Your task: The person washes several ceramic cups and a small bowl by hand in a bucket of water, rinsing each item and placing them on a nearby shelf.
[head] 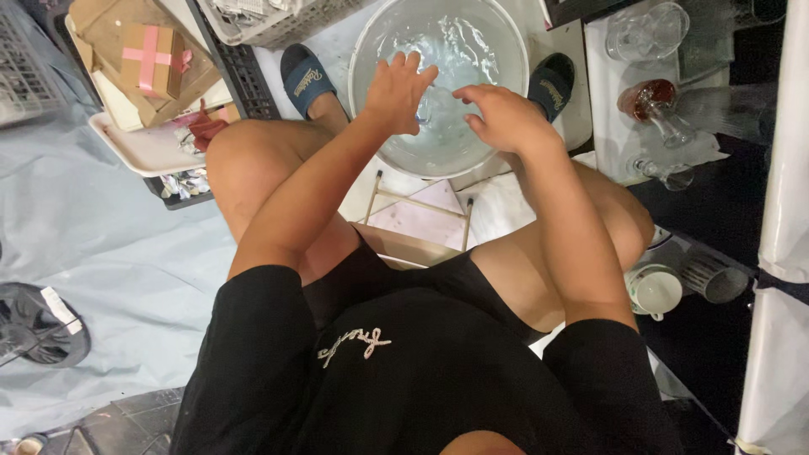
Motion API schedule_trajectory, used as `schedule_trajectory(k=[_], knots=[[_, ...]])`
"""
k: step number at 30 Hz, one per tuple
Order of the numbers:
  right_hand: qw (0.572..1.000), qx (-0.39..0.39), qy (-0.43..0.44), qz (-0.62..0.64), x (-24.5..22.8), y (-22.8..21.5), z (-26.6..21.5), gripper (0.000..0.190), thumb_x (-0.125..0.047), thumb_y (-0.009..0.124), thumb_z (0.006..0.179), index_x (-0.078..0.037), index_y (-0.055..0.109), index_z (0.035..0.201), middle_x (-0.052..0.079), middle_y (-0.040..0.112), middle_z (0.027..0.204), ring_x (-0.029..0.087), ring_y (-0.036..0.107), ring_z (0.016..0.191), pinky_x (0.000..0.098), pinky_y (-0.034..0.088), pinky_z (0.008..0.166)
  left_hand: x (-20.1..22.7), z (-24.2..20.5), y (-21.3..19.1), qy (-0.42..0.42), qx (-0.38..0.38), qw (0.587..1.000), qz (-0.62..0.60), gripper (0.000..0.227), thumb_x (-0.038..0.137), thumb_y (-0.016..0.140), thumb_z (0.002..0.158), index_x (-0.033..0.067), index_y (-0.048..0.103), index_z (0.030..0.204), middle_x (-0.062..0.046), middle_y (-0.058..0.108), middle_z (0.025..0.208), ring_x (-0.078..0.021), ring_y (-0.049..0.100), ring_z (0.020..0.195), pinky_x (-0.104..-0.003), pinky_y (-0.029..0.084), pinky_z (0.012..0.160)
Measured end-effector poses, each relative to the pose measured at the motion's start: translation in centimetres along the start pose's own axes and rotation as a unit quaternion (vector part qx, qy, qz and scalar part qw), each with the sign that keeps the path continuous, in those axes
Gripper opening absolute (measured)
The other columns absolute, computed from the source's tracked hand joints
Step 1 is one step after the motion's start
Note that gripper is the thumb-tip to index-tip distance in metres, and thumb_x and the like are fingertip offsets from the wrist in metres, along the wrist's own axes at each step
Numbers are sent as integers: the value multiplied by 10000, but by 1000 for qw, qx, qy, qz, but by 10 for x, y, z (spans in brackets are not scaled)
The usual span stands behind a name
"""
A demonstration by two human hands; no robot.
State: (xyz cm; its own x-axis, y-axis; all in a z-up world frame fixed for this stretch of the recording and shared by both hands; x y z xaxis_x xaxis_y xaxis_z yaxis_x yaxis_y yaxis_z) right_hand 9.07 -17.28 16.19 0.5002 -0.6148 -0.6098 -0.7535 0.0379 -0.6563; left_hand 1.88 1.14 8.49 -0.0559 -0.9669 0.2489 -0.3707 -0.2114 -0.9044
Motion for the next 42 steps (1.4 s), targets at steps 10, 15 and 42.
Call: schedule_trajectory(k=[10,15,42], knots=[[999,23,-28,0,0,-1,4,439,-139,650,932,-85,608,1367,168,667,1302,376,606,1206,475,486,998,-4,4,18,-38,-10,992,116,759,391,904,538,161,616,1201,-106,548,1157,-280,513,1101,-413,428,810],[995,59,-84,14,-14,-7,14,425,-134,667,940,-60,607,1354,183,668,1291,387,606,1199,474,483,995,-5,6,55,-51,-8,968,244,506,368,827,659,164,666,1092,-91,554,1110,-257,506,1061,-395,400,810],[997,38,-41,52,-2,-25,16,388,-149,673,966,-98,596,1343,144,687,1205,356,642,1142,485,514,927,-22,90,195,-296,-109,816,-484,1232,655,903,591,-145,434,1403,-268,594,1372,-308,617,1280,-364,510,1024]])
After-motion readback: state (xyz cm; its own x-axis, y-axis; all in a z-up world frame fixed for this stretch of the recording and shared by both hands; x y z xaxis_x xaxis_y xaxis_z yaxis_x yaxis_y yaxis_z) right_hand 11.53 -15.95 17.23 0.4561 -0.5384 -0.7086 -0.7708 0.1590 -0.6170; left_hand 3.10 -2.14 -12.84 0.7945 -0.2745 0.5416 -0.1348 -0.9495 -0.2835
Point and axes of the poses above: each hand's wrist, its own z-axis towards the middle knuckle, its own y-axis out of the palm, x = y × z, the point moved 3 cm from there along z, towards the middle knuckle
